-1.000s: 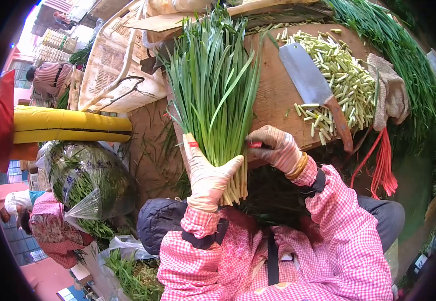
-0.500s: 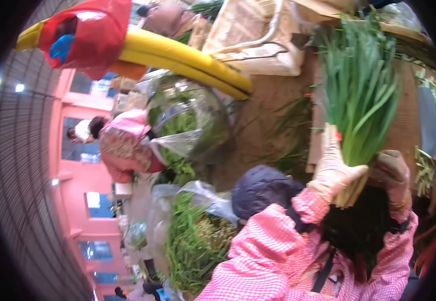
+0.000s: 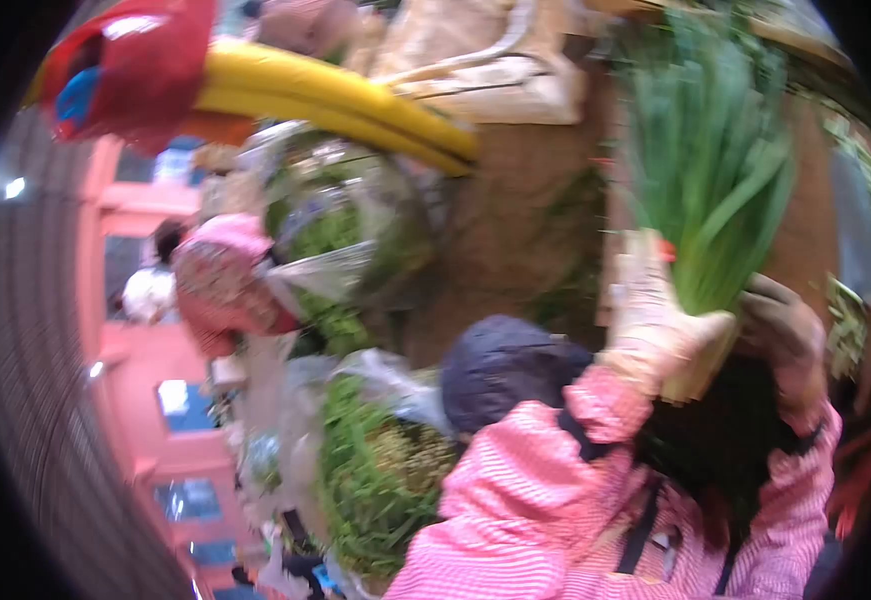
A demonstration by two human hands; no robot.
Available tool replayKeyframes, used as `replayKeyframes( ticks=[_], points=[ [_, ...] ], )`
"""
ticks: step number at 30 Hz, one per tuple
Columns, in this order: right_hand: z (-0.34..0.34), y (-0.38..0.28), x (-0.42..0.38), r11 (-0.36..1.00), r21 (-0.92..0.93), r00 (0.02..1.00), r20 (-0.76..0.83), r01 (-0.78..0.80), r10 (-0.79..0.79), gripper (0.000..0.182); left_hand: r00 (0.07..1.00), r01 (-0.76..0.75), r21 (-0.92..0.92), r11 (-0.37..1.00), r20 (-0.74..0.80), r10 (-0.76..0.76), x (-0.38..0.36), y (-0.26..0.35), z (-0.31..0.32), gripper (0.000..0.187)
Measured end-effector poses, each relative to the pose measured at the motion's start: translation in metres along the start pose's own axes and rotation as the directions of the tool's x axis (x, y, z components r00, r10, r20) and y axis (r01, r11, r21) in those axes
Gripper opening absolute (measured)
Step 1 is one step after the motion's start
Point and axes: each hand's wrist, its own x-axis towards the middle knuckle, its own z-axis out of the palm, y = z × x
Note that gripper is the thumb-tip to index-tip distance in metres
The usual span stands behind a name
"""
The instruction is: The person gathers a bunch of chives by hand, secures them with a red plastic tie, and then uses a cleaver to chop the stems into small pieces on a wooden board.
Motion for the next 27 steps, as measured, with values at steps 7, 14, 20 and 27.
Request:
replayKeyframes(
  ticks=[7,14,20,27],
  points=[
    [0.011,0.017,0.008,0.933,0.354,0.997,-0.011,0.070,-0.071,0.010,0.979,0.130,-0.489,0.863,0.200,-0.034,0.013,-0.010,-0.005,0.089],
    [0.030,-0.012,0.029,0.836,-0.180,0.855,0.073,0.518,-0.514,0.013,0.905,0.150,-0.379,0.913,0.424,0.027,0.033,0.005,-0.043,0.072],
    [0.027,-0.010,0.030,0.767,-0.424,0.873,0.155,0.482,-0.462,0.012,0.942,-0.012,-0.337,0.941,0.311,0.124,0.031,-0.011,-0.015,0.086],
    [0.023,-0.006,0.010,0.983,0.105,0.989,-0.031,0.150,-0.148,0.022,0.952,0.055,-0.383,0.922,0.299,0.068,0.028,-0.014,-0.011,0.107]
  ],
)
